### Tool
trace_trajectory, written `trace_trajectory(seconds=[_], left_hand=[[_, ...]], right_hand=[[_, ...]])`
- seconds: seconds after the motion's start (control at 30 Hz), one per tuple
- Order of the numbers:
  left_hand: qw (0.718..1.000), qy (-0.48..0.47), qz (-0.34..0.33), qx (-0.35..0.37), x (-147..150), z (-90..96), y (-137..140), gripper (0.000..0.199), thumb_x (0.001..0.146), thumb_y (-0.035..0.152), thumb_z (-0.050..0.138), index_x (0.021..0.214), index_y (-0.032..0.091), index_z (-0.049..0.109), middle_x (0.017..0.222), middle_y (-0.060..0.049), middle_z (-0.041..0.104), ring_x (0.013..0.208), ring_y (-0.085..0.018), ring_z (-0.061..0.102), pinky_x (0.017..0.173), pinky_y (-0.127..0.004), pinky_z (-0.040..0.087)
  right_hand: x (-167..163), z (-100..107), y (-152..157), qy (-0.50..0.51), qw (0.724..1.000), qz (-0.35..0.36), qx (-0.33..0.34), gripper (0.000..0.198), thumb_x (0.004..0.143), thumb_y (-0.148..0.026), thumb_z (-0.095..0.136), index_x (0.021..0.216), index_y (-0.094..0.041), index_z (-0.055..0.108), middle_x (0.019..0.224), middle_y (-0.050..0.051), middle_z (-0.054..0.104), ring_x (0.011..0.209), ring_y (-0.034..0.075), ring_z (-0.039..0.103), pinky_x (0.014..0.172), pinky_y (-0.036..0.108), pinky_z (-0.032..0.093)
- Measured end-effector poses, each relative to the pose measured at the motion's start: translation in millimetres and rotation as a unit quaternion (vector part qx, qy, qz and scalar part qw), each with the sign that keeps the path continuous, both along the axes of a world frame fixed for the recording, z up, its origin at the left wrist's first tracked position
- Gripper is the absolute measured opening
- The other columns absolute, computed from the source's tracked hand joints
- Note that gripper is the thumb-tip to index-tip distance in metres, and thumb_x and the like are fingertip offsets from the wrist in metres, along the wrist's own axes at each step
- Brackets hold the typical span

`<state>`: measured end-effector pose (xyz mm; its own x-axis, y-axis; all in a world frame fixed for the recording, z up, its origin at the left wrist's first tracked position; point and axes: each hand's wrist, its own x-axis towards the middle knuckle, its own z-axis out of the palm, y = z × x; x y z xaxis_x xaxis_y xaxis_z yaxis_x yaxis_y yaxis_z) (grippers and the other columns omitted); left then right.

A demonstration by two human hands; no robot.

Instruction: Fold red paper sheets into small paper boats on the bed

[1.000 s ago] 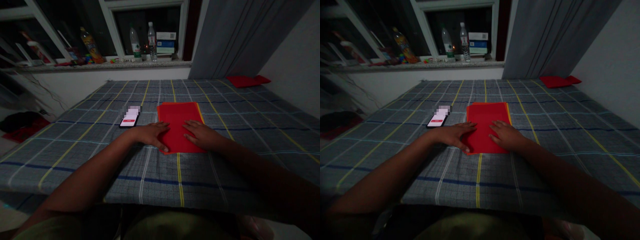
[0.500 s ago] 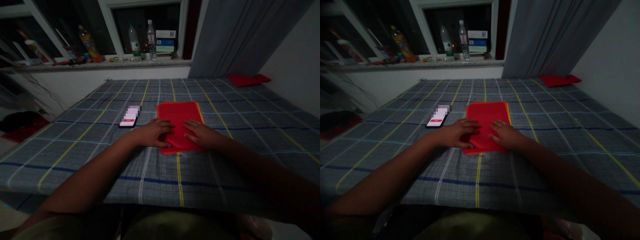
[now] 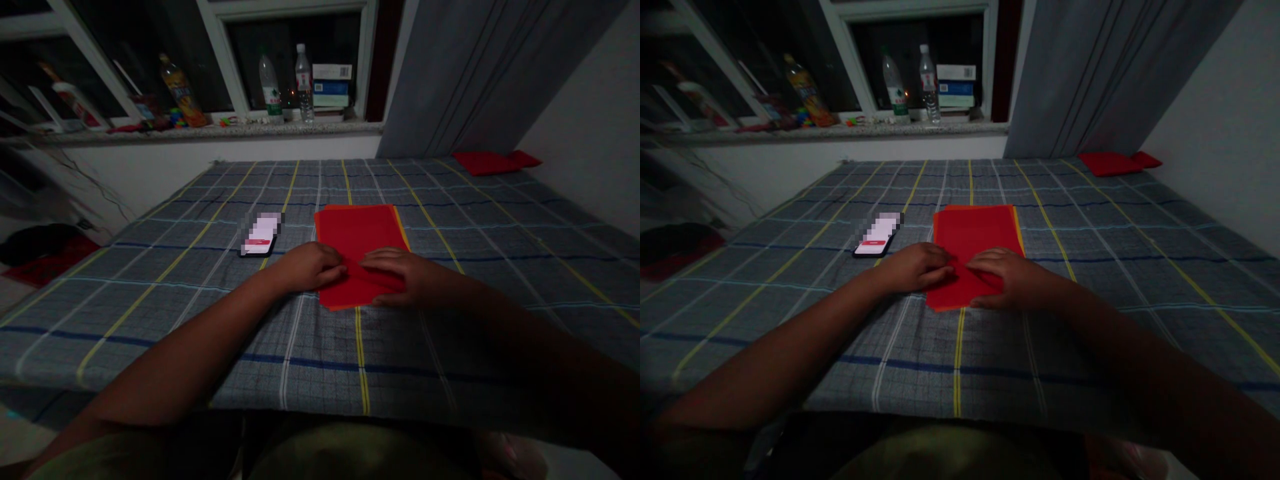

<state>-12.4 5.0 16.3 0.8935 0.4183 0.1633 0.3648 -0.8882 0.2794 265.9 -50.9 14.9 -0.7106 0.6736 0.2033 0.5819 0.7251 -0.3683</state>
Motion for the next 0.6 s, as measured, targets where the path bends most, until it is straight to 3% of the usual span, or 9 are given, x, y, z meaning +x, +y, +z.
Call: trace_trajectory(seconds=[0.1,0.17,0.37,0.6], left_hand=[[1.000,-0.010,-0.005,0.022,1,-0.6,-2,0.035,0.107,0.037,0.048,0.096,0.018,0.076,0.091,-0.009,0.076,0.089,-0.021,0.070,0.089,-0.037,0.052],[0.999,-0.011,0.001,0.046,2,-0.5,-1,0.028,0.104,0.036,0.053,0.104,0.021,0.076,0.099,-0.009,0.077,0.097,-0.022,0.071,0.094,-0.039,0.052],[0.982,0.060,0.124,0.127,-4,-1.1,12,0.027,0.096,0.028,0.063,0.118,0.019,0.076,0.115,-0.013,0.073,0.108,-0.027,0.068,0.094,-0.040,0.051],[0.969,0.033,0.243,0.011,-6,-4.4,14,0.039,0.099,0.039,0.057,0.130,0.022,0.072,0.105,-0.011,0.079,0.092,-0.025,0.073,0.082,-0.036,0.053]], right_hand=[[-6,-1,-2,-0.023,0.998,-0.012,0.063,0.032,0.094,-0.029,0.062,0.122,-0.020,0.076,0.118,0.012,0.078,0.111,0.028,0.069,0.102,0.047,0.052],[-7,-3,0,-0.019,0.994,-0.036,0.099,0.030,0.094,-0.019,0.054,0.111,-0.022,0.078,0.105,0.009,0.080,0.102,0.026,0.071,0.097,0.044,0.052],[-2,-4,4,0.021,0.981,-0.095,0.171,0.028,0.091,-0.015,0.052,0.101,-0.022,0.077,0.104,0.008,0.080,0.104,0.027,0.070,0.101,0.047,0.048],[-6,-9,4,0.073,0.978,-0.153,0.118,0.024,0.086,-0.012,0.052,0.101,-0.021,0.070,0.102,0.009,0.078,0.097,0.025,0.073,0.087,0.039,0.056]])
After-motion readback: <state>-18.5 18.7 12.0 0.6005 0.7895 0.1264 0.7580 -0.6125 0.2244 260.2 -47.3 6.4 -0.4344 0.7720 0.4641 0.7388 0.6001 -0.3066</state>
